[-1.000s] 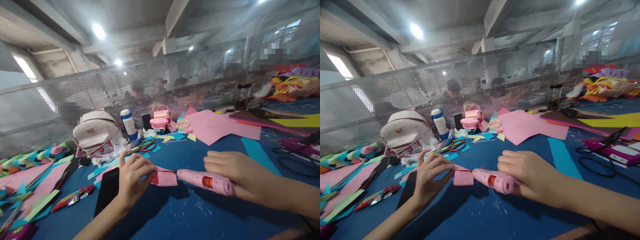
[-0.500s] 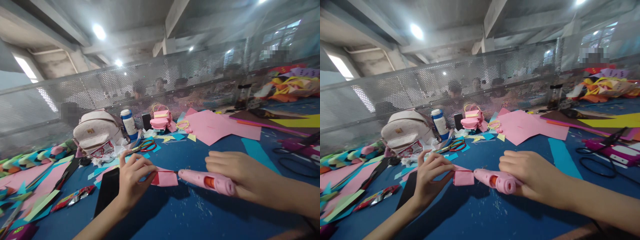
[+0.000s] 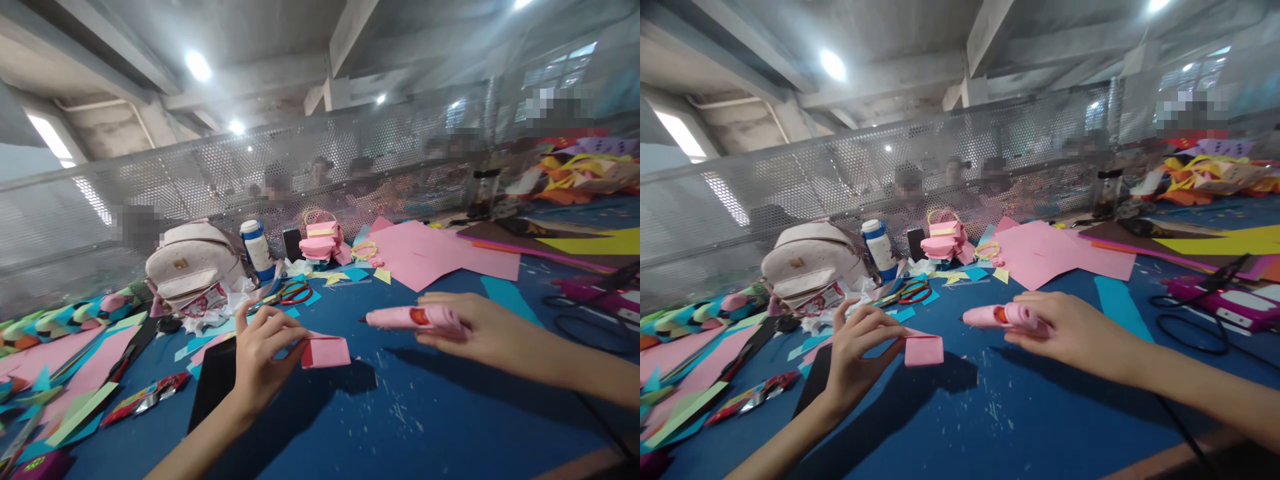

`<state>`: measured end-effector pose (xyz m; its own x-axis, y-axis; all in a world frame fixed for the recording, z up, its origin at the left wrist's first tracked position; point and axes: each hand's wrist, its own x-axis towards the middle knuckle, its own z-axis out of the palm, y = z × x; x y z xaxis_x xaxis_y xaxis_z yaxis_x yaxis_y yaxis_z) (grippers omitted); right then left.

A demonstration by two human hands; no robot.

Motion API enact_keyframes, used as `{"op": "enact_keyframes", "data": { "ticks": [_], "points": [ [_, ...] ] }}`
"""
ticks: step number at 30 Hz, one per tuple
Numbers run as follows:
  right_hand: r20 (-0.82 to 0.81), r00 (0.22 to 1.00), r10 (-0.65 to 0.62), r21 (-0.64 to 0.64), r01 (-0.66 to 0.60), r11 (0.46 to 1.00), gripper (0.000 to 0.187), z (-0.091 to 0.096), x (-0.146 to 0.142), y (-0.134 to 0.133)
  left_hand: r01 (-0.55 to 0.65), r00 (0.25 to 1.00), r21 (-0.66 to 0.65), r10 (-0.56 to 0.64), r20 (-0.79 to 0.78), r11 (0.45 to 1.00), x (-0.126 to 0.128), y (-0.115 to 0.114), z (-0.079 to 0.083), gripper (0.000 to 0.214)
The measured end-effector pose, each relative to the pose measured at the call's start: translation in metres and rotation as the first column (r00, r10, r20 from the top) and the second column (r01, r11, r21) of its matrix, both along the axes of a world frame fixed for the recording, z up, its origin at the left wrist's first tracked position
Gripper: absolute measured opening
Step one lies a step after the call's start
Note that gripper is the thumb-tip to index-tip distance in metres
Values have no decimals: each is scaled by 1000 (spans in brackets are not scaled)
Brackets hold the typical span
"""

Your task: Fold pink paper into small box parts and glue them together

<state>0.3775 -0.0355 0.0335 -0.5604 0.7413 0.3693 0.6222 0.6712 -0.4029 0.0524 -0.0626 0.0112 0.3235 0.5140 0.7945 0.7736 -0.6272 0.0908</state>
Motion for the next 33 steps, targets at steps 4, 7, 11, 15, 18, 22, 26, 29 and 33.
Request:
{"op": "enact_keyframes", "data": {
  "ticks": [4, 7, 11, 15, 18, 22, 26, 29, 33],
  "points": [
    [-180, 978, -104, -391, 26, 920, 42, -7, 2, 22, -6, 1000, -6, 6, 3, 1000, 1, -1, 1, 15],
    [-294, 921, -254, -511, 73, 857, 49, -16, 0, 42, -7, 1000, -11, 7, 11, 1000, 1, -1, 0, 15],
    [-278, 918, -282, -486, 118, 866, 52, -28, -3, 64, 8, 1000, -15, -8, 25, 1000, 1, -1, -1, 15],
    [-165, 957, -239, -452, 142, 881, 55, -43, -5, 80, 14, 1000, -16, -13, 24, 1000, 1, -1, -1, 15],
    [-93, 976, -199, -434, 140, 890, 50, -56, -5, 87, 15, 1000, -10, -15, 26, 1000, 1, -1, -1, 14],
    [38, 990, -139, -376, 143, 915, 45, -55, 1, 80, 13, 1000, -2, -13, 19, 1000, 0, 0, -2, 15],
    [195, 946, -258, -84, 278, 957, 45, -21, 10, 48, -7, 1000, -11, 7, 13, 1000, -1, 0, -3, 14],
    [9, 942, -336, 225, 326, 918, 46, 4, 2, 13, -9, 1000, -13, 9, 27, 1000, 0, -1, -4, 12],
    [-59, 998, 38, 114, -31, 993, 59, 1, -35, -17, -6, 1000, -16, 7, 24, 1000, 1, -2, -4, 13]
  ]
}}
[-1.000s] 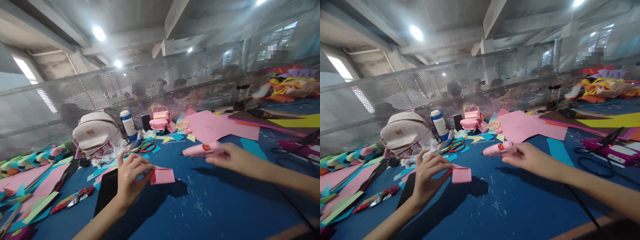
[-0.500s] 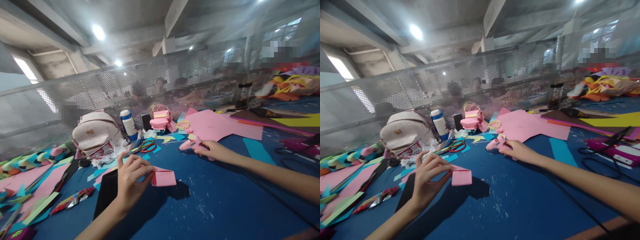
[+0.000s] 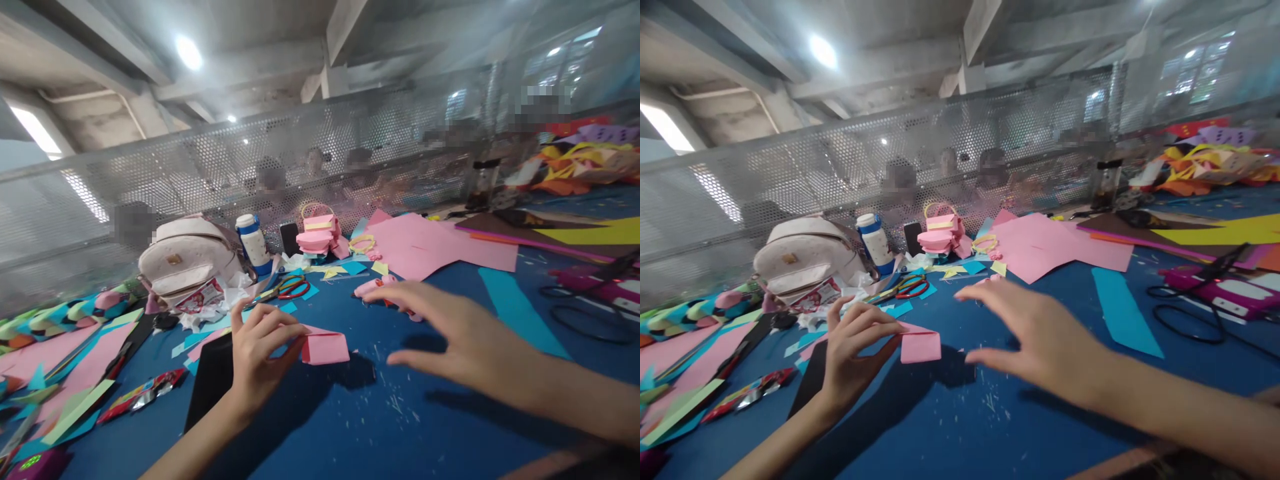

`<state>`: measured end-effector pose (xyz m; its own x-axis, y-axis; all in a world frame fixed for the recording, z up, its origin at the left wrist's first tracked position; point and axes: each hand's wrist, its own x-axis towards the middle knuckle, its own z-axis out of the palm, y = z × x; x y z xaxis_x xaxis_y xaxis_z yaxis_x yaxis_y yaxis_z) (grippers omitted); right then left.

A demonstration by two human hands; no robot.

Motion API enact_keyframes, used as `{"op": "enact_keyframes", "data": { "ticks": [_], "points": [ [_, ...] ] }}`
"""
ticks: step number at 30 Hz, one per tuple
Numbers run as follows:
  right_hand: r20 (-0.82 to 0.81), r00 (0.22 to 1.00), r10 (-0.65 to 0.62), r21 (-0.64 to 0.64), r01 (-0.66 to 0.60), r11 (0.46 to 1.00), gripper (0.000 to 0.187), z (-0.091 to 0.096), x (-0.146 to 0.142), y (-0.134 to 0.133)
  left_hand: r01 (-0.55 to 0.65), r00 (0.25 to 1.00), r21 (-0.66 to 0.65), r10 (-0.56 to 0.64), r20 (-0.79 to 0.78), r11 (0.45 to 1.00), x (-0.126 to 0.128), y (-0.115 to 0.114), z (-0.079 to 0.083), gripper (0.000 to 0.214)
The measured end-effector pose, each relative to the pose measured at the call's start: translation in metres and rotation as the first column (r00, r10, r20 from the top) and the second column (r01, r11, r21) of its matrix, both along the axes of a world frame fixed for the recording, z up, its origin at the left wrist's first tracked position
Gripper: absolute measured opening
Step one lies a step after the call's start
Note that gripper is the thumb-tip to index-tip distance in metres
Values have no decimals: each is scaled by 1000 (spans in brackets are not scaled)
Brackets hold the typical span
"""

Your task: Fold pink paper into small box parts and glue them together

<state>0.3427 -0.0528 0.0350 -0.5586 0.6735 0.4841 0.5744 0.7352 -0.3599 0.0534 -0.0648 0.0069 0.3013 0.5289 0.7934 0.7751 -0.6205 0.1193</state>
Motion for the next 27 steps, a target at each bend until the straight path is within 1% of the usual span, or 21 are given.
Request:
{"op": "enact_keyframes", "data": {
  "ticks": [1, 3, 4, 5, 6, 9, 13, 19, 27],
  "points": [
    [-9, 998, 56, -61, -57, 997, 66, -7, -11, -1, 2, 1000, 2, -2, -2, 1000, 0, 0, 0, 13],
    [-87, 990, 109, -202, -125, 971, 74, -23, -32, 3, 8, 1000, 10, -8, 1, 1000, 1, -1, 0, 14],
    [-148, 982, 121, -261, -157, 953, 73, -31, -40, 7, 12, 1000, 14, -13, 5, 1000, 1, -1, 0, 14],
    [-215, 968, 126, -295, -187, 937, 67, -37, -48, 11, 17, 1000, 19, -17, 9, 1000, 1, -1, 0, 14],
    [-264, 955, 133, -303, -213, 929, 61, -42, -54, 15, 20, 1000, 20, -20, 11, 1000, 1, -2, 1, 14],
    [-356, 922, 153, -283, -262, 923, 46, -49, -63, 21, 16, 1000, 20, -17, 18, 1000, 0, -2, 1, 14],
    [-412, 899, 150, -276, -281, 919, 37, -50, -63, 20, 5, 1000, -7, -5, 18, 1000, 0, -1, -1, 14],
    [-425, 889, 170, -261, -300, 918, 35, -52, -60, 18, 36, 999, -17, -36, 13, 999, 1, 0, -4, 16],
    [-460, 865, 199, -215, -326, 921, 33, -56, -59, 19, 44, 999, -15, -45, -7, 999, 0, -1, -3, 15]
  ]
}}
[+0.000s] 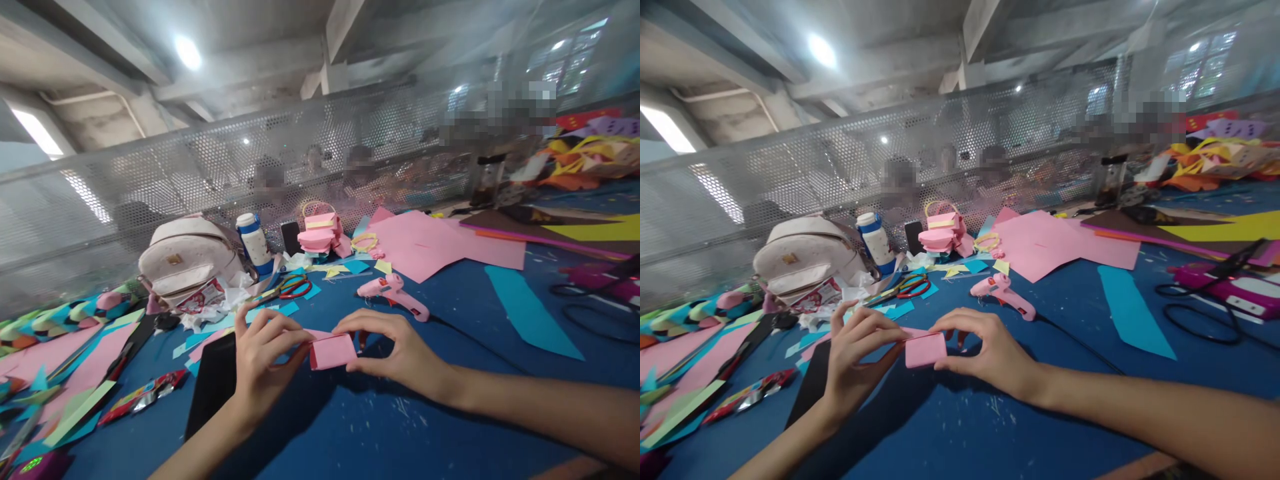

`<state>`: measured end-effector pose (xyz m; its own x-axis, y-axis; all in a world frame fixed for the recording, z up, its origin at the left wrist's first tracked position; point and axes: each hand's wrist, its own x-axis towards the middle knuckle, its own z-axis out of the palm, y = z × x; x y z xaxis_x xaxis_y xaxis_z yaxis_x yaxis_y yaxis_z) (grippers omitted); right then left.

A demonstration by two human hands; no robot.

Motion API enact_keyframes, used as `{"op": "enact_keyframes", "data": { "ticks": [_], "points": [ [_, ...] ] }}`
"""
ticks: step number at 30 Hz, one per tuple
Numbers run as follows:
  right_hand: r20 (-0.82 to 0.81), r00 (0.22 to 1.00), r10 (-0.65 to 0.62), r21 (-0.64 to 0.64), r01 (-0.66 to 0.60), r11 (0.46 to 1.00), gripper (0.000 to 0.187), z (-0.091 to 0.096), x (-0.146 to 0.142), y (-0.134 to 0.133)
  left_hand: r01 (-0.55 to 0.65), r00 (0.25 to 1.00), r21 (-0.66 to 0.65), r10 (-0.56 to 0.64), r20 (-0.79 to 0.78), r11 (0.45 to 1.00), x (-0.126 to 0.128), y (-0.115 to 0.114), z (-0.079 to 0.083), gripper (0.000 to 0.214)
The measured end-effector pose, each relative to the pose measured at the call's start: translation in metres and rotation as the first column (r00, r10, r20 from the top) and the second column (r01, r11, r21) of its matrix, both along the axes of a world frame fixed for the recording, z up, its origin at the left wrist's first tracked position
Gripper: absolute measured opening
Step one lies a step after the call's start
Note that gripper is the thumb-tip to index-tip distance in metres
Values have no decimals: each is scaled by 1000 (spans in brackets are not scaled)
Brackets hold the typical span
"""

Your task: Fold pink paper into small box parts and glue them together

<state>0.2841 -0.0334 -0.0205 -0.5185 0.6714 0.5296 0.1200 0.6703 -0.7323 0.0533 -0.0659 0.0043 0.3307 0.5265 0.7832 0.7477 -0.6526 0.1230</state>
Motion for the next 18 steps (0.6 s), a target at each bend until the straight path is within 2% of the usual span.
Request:
{"op": "enact_keyframes", "data": {
  "ticks": [18],
  "points": [
    [-54, 998, 19, 23, -17, 1000, 35, -5, -1, 2, -16, 999, 54, 18, -41, 998, -2, 3, -5, 11]
  ]
}}
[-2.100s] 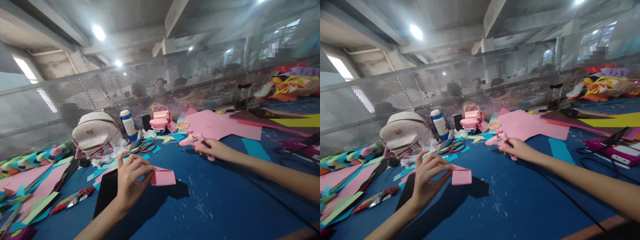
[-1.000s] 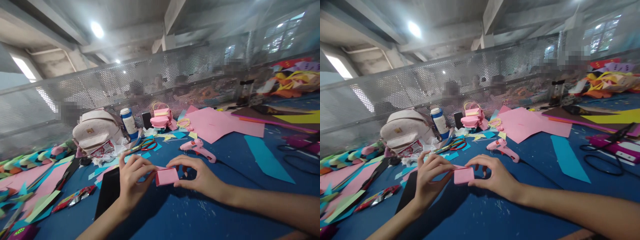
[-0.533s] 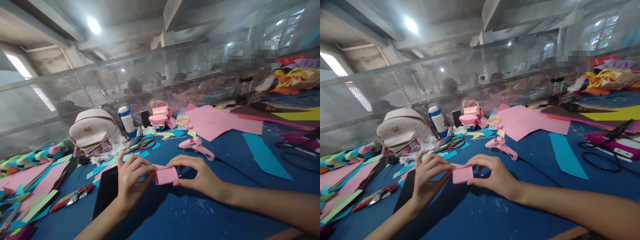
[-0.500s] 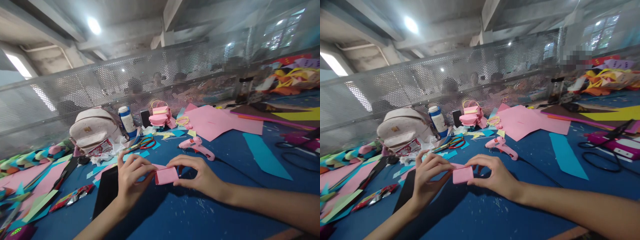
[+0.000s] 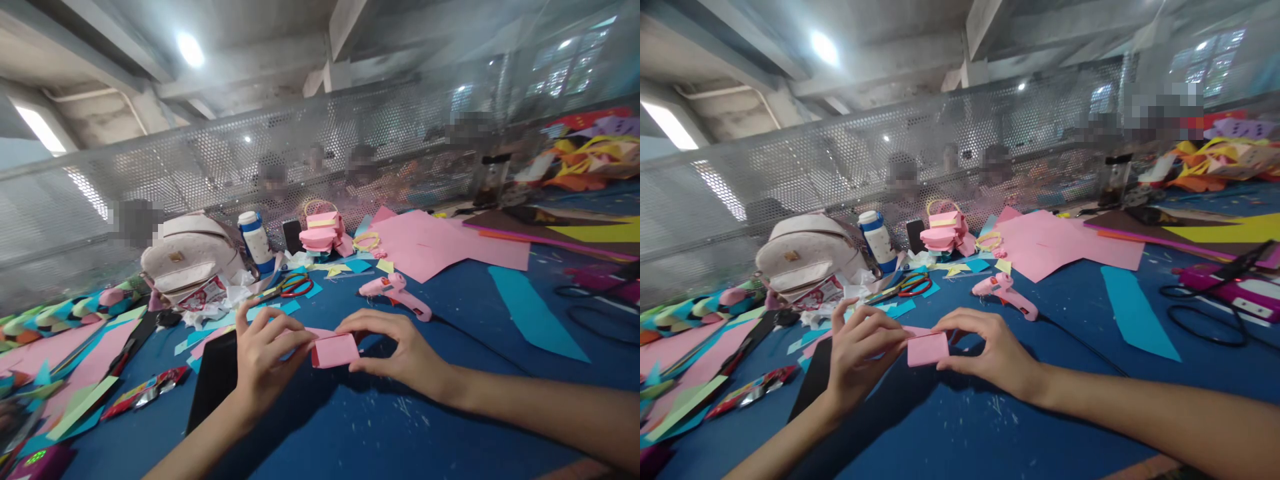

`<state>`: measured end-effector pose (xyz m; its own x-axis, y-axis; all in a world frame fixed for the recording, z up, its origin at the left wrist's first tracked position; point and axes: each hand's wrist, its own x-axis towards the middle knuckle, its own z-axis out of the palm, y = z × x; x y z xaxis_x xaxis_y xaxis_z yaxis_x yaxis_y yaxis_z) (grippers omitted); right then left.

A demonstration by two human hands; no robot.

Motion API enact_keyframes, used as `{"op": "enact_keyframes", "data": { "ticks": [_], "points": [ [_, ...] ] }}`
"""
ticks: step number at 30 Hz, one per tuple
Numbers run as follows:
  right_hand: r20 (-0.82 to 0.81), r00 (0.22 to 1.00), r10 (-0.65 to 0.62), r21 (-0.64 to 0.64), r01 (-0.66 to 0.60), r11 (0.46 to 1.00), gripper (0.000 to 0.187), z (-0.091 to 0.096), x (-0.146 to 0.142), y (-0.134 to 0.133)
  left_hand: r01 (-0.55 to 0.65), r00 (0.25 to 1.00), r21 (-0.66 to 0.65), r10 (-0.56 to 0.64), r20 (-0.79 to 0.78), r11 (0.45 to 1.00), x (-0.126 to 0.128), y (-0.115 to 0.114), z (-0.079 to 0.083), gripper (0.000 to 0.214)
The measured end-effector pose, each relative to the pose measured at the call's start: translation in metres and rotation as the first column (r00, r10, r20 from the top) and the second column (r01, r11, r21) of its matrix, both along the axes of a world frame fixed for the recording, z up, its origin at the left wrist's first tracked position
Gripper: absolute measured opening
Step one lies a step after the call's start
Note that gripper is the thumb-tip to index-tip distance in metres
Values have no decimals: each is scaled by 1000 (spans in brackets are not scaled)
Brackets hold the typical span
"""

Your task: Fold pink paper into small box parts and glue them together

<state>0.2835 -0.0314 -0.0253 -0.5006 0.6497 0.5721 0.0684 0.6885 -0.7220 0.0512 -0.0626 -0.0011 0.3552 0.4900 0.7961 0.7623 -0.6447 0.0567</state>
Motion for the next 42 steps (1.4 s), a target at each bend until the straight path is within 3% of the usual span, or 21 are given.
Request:
{"op": "enact_keyframes", "data": {
  "ticks": [42],
  "points": [
    [14, 999, 41, 27, -41, 999, 34, 0, 0, -2, 12, 1000, 30, -12, 19, 999, 2, -2, 2, 10]
  ]
}}
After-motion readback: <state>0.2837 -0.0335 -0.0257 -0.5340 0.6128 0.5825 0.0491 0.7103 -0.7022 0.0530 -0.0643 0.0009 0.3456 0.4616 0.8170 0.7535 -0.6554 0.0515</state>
